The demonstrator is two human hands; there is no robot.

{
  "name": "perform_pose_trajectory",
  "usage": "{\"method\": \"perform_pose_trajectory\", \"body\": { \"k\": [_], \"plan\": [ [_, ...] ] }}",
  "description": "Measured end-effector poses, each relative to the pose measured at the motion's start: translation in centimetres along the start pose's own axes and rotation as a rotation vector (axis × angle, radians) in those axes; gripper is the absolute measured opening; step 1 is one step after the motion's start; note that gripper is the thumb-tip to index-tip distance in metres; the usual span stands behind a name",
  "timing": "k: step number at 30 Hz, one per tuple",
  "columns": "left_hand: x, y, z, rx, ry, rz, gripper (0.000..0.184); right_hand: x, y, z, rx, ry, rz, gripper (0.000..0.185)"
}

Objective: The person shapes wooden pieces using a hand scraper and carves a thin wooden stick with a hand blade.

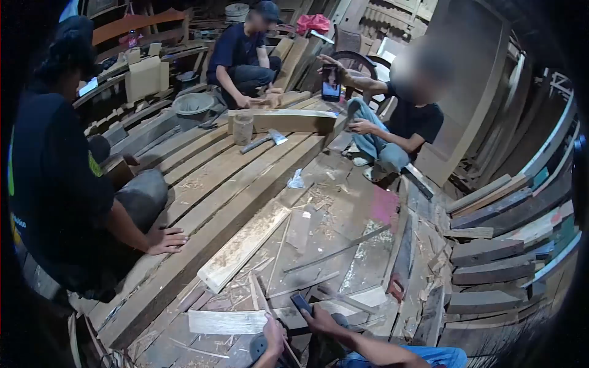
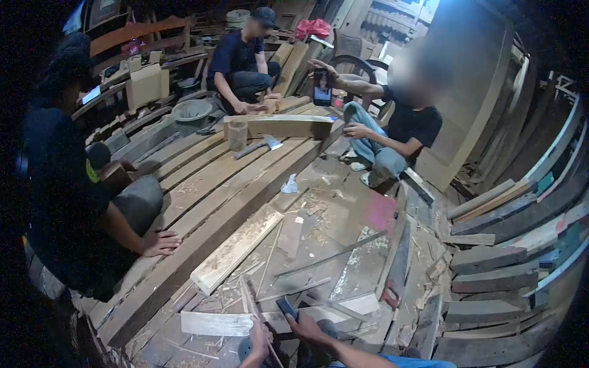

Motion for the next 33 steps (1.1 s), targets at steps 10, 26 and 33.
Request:
{"method": "perform_pose_trajectory", "body": {
  "k": [10, 26, 33],
  "plan": [
    [3.0, 4.3, -3.6, 1.007, 0.512, -0.273, 0.044, 8.3, 2.1, -1.1, -0.307, -0.116, 0.441, 0.037],
    [4.5, 6.2, -4.1, 1.653, 0.379, -0.39, 0.057, 26.9, -31.3, 4.0, -0.96, -0.222, -0.205, 0.031],
    [3.8, 6.6, -3.5, 1.701, 0.45, -0.44, 0.062, 29.8, -45.5, 8.0, -0.566, -0.051, -0.755, 0.088]
  ]
}}
Point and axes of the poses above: each hand's wrist, its own x-axis towards the middle knuckle, its own y-axis out of the palm, z = x × y, the point moved 2 cm from there along x, towards the middle knuckle, and after that the axes turned 15 degrees about -y, right-handed, at the moved point
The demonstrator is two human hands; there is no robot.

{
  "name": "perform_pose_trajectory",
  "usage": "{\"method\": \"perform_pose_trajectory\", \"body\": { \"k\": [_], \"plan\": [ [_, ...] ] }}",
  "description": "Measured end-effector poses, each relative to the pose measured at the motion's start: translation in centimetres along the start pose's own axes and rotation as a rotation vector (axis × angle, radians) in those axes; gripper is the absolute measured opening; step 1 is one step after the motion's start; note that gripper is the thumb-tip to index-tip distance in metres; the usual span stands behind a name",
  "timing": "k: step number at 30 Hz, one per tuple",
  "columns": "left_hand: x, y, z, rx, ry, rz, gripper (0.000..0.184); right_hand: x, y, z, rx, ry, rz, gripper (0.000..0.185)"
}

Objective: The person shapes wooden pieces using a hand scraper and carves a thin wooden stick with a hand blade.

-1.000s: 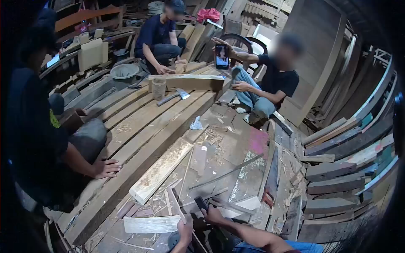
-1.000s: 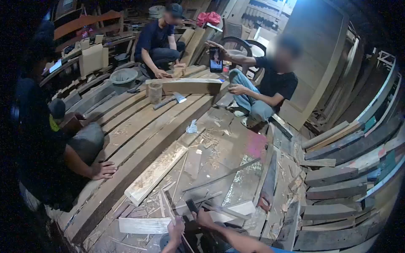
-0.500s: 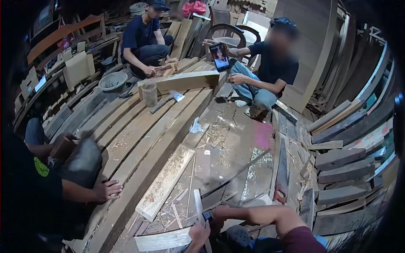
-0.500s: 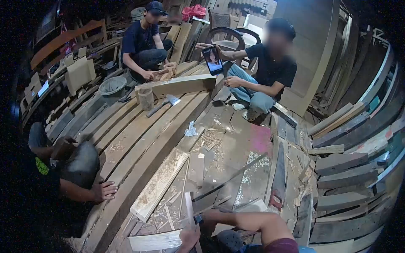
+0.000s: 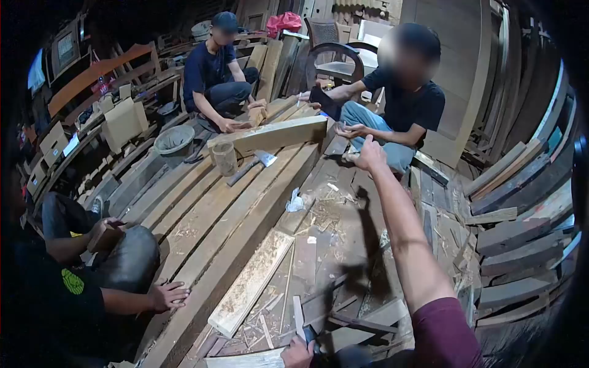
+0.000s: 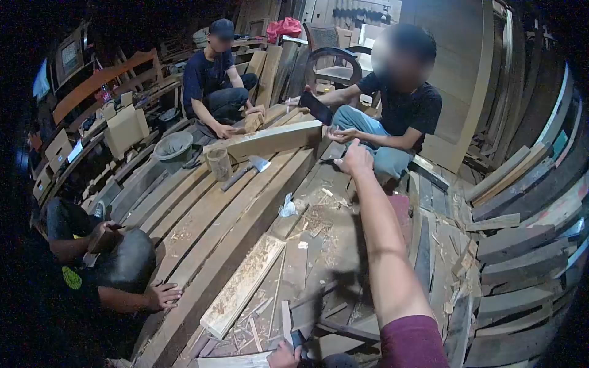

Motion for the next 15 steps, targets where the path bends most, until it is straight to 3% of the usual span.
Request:
{"method": "perform_pose_trajectory", "body": {
  "k": [15],
  "plan": [
    [-0.5, -1.6, 1.0, -0.104, -0.045, -0.038, 0.066, 5.8, 2.2, 1.4, 0.001, -0.141, -0.179, 0.088]
  ]
}}
Point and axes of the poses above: each hand's wrist, its own x-axis towards the middle knuckle, its own y-axis out of the palm, z = x × y, the point moved 2 cm from there along x, towards the middle knuckle, and after that the axes turned 15 degrees about -y, right-handed, at the moved point
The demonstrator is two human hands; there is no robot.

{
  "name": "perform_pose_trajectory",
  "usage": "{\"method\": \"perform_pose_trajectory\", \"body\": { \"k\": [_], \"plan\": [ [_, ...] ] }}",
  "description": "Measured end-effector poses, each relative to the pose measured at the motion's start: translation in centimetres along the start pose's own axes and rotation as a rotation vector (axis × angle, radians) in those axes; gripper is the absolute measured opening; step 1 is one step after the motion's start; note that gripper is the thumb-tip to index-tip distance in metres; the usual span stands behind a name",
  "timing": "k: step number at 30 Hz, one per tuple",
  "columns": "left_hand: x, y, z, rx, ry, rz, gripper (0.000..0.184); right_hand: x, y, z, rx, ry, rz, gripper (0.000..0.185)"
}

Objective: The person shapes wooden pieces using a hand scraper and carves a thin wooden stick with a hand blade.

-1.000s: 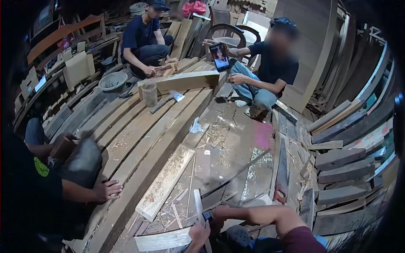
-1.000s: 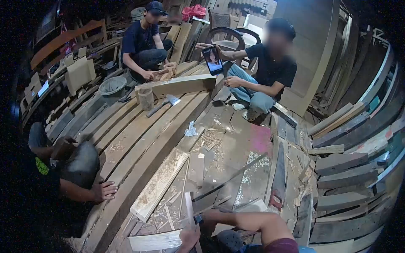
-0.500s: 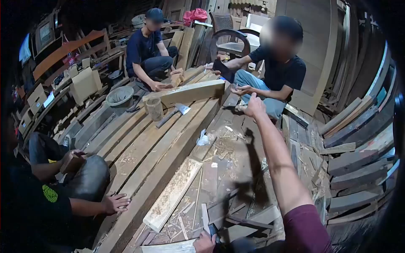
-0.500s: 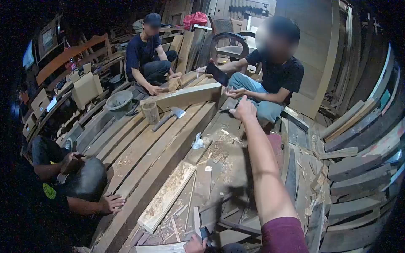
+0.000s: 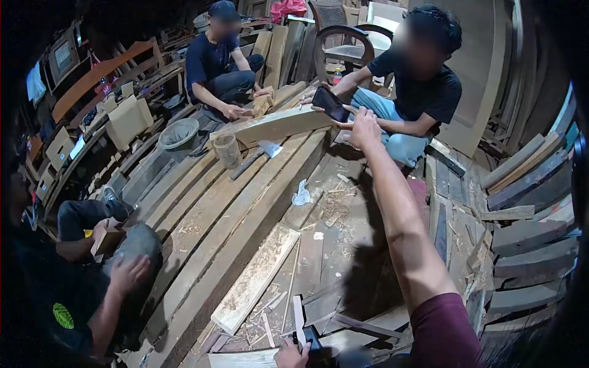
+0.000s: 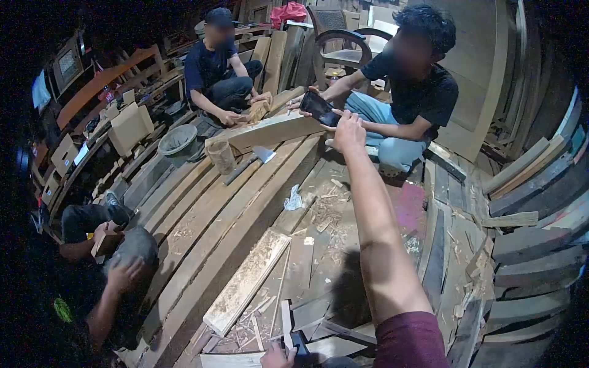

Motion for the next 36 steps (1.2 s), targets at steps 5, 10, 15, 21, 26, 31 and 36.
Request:
{"method": "perform_pose_trajectory", "body": {
  "k": [5, 10, 15, 21, 26, 31, 36],
  "plan": [
    [-1.9, -6.9, -2.6, -0.121, -0.054, 0.012, 0.058, 0.3, 1.8, -0.7, 0.05, 0.033, 0.029, 0.09],
    [-2.0, -11.4, -1.4, -0.363, -0.187, -0.198, 0.054, 0.7, 2.7, -0.2, 0.082, 0.042, 0.019, 0.092],
    [-3.0, -13.4, 1.6, -0.519, -0.356, -0.27, 0.049, 0.6, 3.1, 0.9, 0.091, 0.02, 0.008, 0.092],
    [-4.8, -14.1, 4.1, -0.659, -0.473, -0.33, 0.043, -1.1, 3.6, 1.5, 0.04, -0.087, 0.053, 0.067],
    [-5.5, -17.4, 5.3, -0.765, -0.482, -0.426, 0.039, -2.7, 4.3, 0.9, -0.049, -0.143, 0.058, 0.067],
    [-6.6, -21.7, 7.0, -0.892, -0.441, -0.55, 0.034, -3.0, 2.3, 0.6, 0.008, -0.046, 0.194, 0.073],
    [-7.3, -26.9, 8.9, -1.048, -0.308, -0.648, 0.03, -2.7, -1.9, 0.7, 0.02, 0.002, 0.103, 0.073]
  ]
}}
Point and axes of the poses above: each hand's wrist, its own x-axis towards the middle knuckle, its own y-axis out of the palm, z = x × y, the point moved 2 cm from there along x, towards the middle knuckle, and after that the axes turned 15 degrees about -y, right-handed, at the moved point
